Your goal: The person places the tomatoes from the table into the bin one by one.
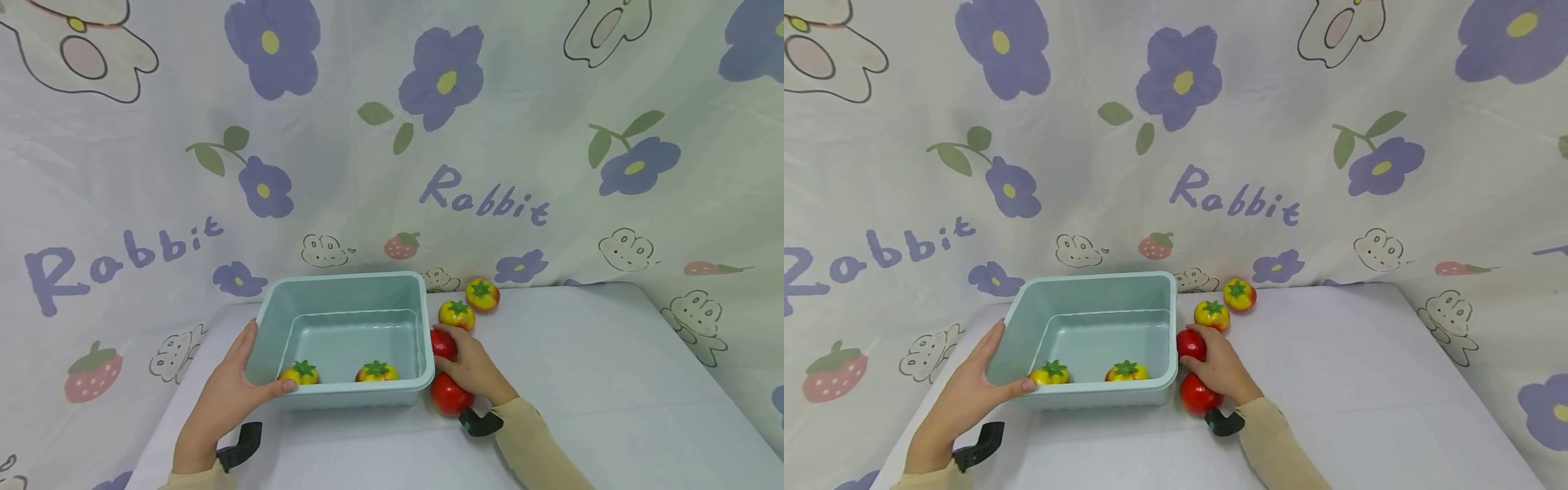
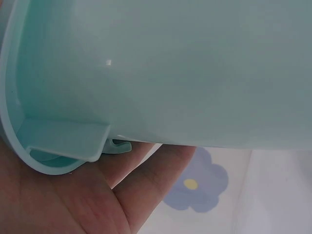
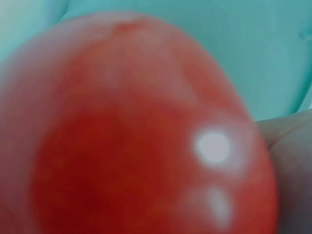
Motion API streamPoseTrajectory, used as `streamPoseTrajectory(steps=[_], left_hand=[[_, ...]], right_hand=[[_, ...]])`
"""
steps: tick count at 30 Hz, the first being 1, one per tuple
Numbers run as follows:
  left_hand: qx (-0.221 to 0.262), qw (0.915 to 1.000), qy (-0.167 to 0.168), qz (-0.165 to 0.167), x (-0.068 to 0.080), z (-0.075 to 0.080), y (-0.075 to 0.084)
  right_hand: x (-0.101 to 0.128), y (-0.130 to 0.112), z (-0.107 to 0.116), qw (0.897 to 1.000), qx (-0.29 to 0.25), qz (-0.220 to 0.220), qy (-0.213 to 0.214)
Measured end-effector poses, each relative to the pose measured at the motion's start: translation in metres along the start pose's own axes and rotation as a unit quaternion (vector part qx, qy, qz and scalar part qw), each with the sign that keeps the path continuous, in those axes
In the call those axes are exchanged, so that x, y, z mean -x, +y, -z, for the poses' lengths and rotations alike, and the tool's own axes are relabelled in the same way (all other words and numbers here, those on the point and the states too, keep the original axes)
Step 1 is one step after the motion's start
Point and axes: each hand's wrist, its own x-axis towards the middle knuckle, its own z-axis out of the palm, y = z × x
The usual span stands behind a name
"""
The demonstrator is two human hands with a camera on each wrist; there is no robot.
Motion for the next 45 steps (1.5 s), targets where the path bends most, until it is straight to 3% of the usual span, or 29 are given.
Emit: streamPoseTrajectory(steps=[21, 45], left_hand=[[0.0, 1.0, 0.003, -0.004, 0.0, -0.001, -0.001], [0.002, 0.9999, 0.005, -0.011, -0.001, -0.001, -0.002]], right_hand=[[0.006, -0.012, 0.014, 1.0, -0.01, -0.013, 0.014], [0.009, -0.026, 0.032, 0.997, -0.031, 0.052, 0.047]])
